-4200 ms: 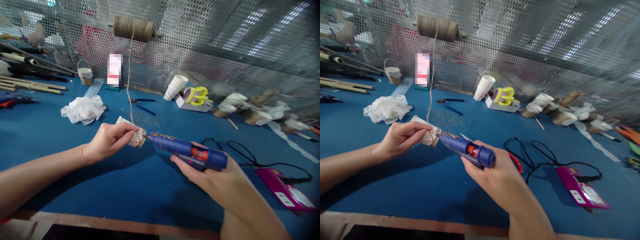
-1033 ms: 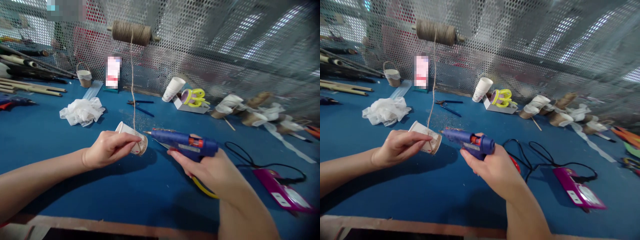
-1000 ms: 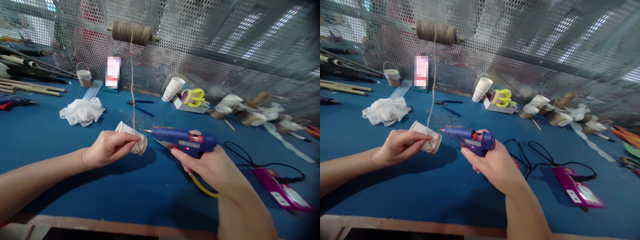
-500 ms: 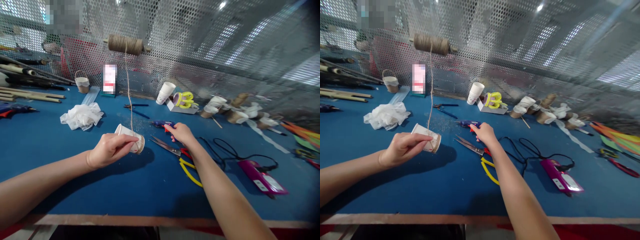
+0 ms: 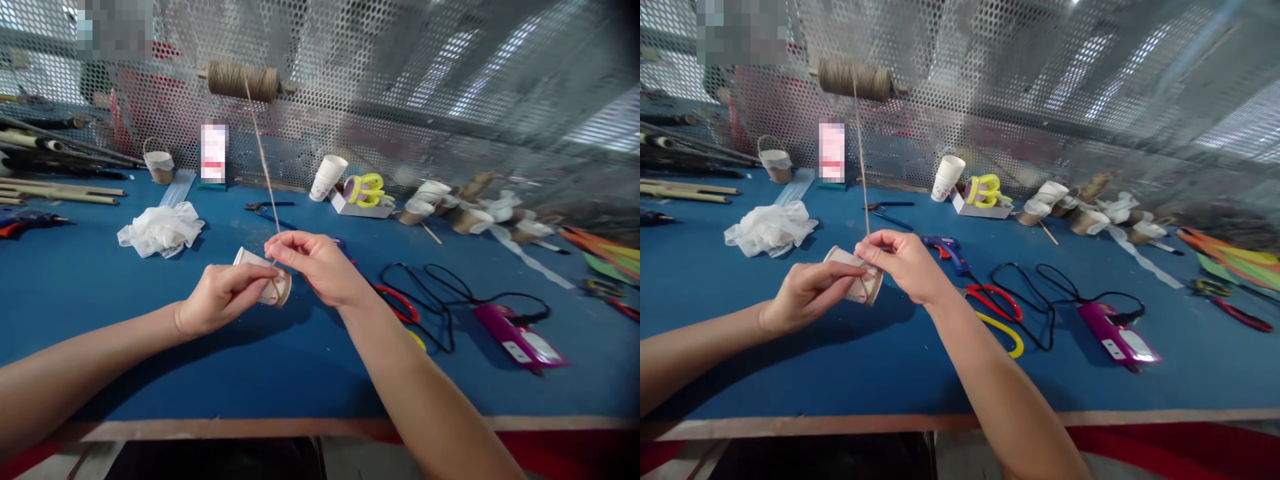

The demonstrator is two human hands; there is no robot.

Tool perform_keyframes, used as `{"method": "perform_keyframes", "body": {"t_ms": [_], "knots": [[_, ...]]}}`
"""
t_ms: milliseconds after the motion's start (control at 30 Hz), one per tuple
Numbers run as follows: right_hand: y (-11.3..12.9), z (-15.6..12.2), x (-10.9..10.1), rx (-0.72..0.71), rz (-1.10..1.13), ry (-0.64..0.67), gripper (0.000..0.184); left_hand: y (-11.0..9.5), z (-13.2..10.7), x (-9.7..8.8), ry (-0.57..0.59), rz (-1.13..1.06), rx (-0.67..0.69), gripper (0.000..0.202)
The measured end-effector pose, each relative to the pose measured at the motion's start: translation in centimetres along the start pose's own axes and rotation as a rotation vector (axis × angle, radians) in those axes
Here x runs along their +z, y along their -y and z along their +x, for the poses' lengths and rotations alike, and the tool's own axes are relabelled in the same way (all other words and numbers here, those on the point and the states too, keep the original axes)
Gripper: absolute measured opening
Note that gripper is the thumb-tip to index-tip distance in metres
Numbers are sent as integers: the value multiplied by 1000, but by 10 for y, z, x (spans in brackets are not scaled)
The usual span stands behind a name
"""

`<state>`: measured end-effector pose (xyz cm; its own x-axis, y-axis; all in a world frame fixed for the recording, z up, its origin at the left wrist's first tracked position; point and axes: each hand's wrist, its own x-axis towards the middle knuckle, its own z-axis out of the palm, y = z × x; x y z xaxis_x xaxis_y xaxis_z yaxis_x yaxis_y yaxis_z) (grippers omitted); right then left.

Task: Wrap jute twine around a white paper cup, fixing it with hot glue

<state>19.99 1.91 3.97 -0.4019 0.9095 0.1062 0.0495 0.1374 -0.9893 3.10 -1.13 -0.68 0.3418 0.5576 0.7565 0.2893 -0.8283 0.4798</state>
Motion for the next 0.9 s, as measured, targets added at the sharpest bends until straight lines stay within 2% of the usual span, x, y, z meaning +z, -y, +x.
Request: {"method": "perform_keyframes", "body": {"t_ms": [133, 267, 500, 900], "knots": [[4, -10, -7, -41, 34, -141, 24, -2, 1, 0, -17, -49, -178, 18], [4, -14, -8, -40, -15, -220, 30, -3, 1, 1, -19, -78, -231, 18], [-1, -11, -9, -24, -126, -240, 32, -5, 0, 2, -8, -103, -202, 16], [-4, -11, -8, 19, -179, -205, 29, -11, 1, -2, -56, -62, -118, 16]]}}
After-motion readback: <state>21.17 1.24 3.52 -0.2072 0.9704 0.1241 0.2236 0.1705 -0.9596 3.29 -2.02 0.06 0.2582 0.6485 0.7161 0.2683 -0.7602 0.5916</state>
